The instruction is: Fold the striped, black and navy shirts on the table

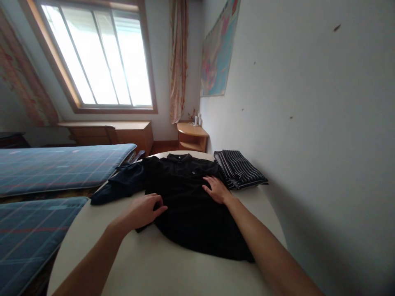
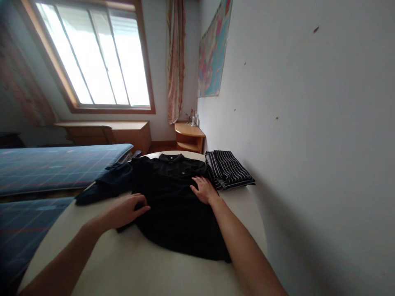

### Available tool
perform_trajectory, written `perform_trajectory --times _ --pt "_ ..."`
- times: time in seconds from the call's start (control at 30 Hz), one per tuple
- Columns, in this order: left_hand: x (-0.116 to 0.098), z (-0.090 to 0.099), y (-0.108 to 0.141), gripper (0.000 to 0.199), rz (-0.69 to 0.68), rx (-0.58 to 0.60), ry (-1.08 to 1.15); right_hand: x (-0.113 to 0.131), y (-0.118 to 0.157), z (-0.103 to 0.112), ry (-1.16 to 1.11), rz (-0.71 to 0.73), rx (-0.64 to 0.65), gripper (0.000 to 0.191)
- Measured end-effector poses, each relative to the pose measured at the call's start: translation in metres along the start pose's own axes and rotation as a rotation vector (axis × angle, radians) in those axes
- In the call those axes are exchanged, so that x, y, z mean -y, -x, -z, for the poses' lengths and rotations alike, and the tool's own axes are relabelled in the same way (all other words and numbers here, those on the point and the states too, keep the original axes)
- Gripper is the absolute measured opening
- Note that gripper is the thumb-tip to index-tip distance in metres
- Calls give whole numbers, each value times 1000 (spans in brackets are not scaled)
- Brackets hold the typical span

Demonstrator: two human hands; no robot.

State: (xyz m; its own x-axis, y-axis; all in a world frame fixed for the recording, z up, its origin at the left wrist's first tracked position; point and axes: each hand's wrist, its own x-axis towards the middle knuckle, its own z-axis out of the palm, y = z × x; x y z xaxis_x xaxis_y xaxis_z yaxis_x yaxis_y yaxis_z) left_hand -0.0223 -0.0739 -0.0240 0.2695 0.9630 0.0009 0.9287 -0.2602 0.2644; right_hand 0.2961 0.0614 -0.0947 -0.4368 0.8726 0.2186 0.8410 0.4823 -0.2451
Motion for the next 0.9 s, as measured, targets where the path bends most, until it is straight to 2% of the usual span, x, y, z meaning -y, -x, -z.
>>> perform_trajectory --times 0.1,0.23,0.33,0.4,0.47,0.53,0.6,0.67,0.77,0.83,0.9 --pt "6 5 4 29 -77 183 183 -6 -3 -1 -23 87 -60 47" --pt "7 7 10 37 -48 380 286 -4 -4 2 27 152 -93 42" --pt "8 8 13 44 -18 499 336 6 2 10 104 205 -135 39" --pt "10 7 12 46 4 529 370 17 11 17 128 253 -153 35" --pt "13 5 9 42 1 468 388 32 22 24 111 301 -154 31" --pt "18 4 5 35 10 301 314 51 37 30 57 334 -142 28" --pt "26 3 1 31 91 93 145 74 53 33 -28 355 -113 31" --pt "35 1 -2 31 220 -25 -6 96 70 33 -130 388 -38 46" --pt "49 -2 -5 30 342 -16 -39 117 89 31 -227 542 200 66" --pt "57 -5 -7 25 351 -4 -5 118 97 30 -250 610 309 66" --pt "63 -8 -10 22 354 -24 19 111 100 31 -271 621 347 58"
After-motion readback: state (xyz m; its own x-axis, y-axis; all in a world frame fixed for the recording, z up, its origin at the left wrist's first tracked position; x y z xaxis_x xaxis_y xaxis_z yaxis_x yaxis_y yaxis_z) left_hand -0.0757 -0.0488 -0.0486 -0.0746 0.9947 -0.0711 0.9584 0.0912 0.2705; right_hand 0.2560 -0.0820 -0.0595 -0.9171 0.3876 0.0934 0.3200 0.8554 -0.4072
